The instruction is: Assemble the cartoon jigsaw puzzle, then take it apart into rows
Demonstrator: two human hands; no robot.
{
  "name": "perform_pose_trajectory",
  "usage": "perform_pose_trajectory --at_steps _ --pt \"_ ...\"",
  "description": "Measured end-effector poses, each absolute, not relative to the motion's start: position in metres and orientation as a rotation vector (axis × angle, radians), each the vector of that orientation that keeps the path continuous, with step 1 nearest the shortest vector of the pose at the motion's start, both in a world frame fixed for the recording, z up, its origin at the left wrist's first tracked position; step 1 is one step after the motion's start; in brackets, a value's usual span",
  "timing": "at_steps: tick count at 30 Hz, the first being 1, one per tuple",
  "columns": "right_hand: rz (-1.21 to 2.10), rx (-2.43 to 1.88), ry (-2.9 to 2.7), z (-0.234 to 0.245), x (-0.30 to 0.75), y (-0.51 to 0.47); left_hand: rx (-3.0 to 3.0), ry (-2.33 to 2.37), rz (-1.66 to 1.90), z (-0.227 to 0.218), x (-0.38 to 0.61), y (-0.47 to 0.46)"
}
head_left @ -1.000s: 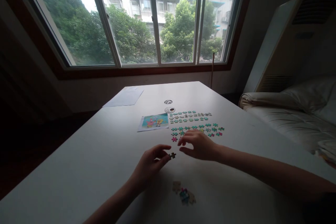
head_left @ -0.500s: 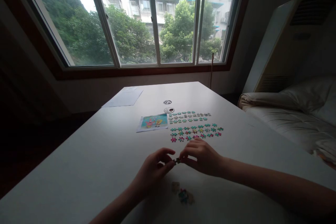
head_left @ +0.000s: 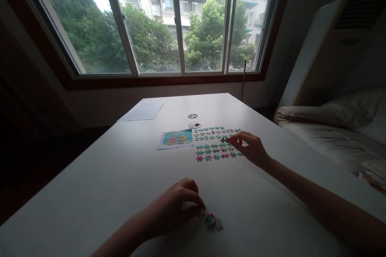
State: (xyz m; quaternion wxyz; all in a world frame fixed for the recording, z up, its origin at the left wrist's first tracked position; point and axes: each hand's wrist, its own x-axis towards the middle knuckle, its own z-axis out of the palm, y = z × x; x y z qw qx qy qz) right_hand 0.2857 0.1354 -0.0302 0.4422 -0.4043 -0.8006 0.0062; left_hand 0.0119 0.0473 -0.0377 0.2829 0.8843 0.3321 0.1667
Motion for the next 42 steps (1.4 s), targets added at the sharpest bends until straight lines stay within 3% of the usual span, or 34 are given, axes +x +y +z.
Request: perform_pose_trajectory --at_steps 12,18,24,31,42 --pt "0.044 -1.01 -2.095 -0.021 0.296 0.139 2.799 0.963 0.339 -0.041 0.008 0.055" --pt "0.009 -1.31 -2.27 -0.017 0.357 0.169 2.857 1.004 0.288 -0.042 0.006 0.056" --pt "0.337 -1.655 -2.287 -0.047 0.419 0.2 2.859 1.023 0.242 -0.043 0.005 0.056" --pt "0.497 -1.726 -2.235 -0.065 0.433 0.204 2.859 1.014 0.25 -0.043 0.006 0.056" --pt "0.098 -1.524 -2.284 -0.052 0.397 0.194 2.911 1.079 0.334 -0.048 0.009 0.057"
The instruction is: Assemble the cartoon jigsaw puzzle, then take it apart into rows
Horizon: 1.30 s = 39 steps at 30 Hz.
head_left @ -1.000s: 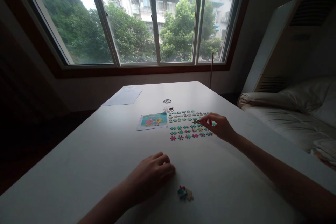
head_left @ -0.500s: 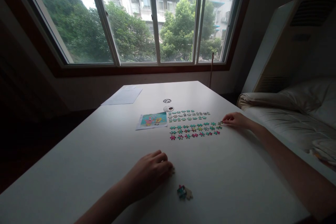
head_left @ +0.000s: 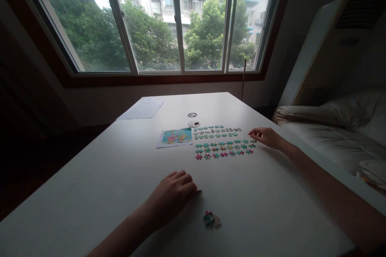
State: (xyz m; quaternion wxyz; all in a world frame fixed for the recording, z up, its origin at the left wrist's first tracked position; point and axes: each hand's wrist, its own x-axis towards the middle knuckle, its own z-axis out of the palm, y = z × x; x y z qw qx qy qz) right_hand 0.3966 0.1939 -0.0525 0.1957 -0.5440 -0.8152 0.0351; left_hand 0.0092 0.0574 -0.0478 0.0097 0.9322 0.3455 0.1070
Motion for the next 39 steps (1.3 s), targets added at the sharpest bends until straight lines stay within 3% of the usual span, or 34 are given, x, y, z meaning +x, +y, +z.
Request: perform_pose_trajectory --at_steps 7,14,30,39 --pt "0.148 -1.039 -2.434 -0.045 0.296 0.142 2.423 1.277 0.669 -0.057 0.018 0.064" --pt "0.173 -0.719 -2.47 -0.044 0.24 0.086 2.227 1.213 0.741 -0.047 0.028 0.063" --pt "-0.076 -0.744 -2.382 -0.04 0.252 0.1 2.289 1.144 0.7 -0.041 0.026 0.054" --pt "-0.19 -1.07 -2.17 -0.038 0.301 0.141 2.435 0.827 0.296 -0.027 0.034 0.028"
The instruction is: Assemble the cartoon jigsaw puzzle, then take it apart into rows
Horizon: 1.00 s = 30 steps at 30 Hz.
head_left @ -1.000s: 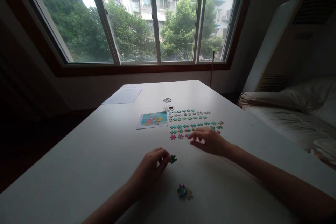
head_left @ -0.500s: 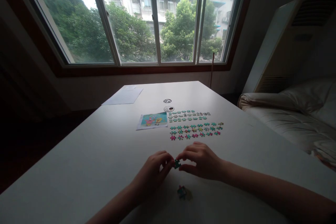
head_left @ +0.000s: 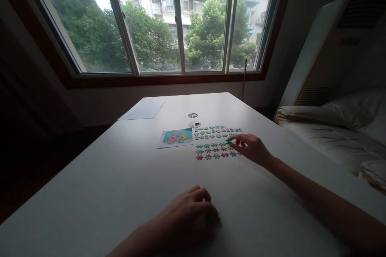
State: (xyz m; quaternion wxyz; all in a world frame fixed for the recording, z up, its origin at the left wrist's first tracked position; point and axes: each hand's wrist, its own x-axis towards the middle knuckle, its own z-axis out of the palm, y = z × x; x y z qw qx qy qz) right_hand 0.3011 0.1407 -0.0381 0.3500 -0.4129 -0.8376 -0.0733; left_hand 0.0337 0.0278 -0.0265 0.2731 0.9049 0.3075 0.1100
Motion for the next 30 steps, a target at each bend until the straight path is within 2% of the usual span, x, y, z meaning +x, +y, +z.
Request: perform_pose_trajectory --at_steps 20,30 --pt "-0.16 -1.119 -2.113 -0.031 0.298 0.135 2.633 1.027 0.337 -0.048 0.023 0.049" --pt "-0.006 -1.384 -2.233 -0.035 0.318 0.185 2.522 1.023 0.355 -0.047 0.008 0.058"
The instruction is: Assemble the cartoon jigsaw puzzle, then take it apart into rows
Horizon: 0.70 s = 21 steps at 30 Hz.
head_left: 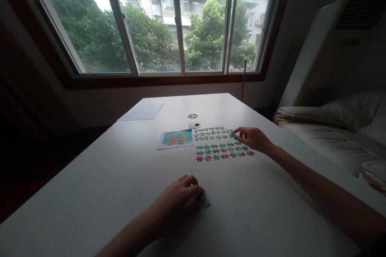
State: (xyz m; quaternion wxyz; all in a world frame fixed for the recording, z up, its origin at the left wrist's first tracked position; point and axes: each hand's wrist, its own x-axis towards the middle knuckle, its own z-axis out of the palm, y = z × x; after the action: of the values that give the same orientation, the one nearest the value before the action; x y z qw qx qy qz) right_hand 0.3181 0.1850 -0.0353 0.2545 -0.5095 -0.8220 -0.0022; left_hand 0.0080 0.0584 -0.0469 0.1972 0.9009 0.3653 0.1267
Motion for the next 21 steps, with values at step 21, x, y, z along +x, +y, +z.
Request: perform_pose_trajectory --at_steps 21 --pt "0.325 -1.768 -2.205 -0.041 0.329 0.308 2.315 1.126 0.457 -0.042 0.016 0.065"
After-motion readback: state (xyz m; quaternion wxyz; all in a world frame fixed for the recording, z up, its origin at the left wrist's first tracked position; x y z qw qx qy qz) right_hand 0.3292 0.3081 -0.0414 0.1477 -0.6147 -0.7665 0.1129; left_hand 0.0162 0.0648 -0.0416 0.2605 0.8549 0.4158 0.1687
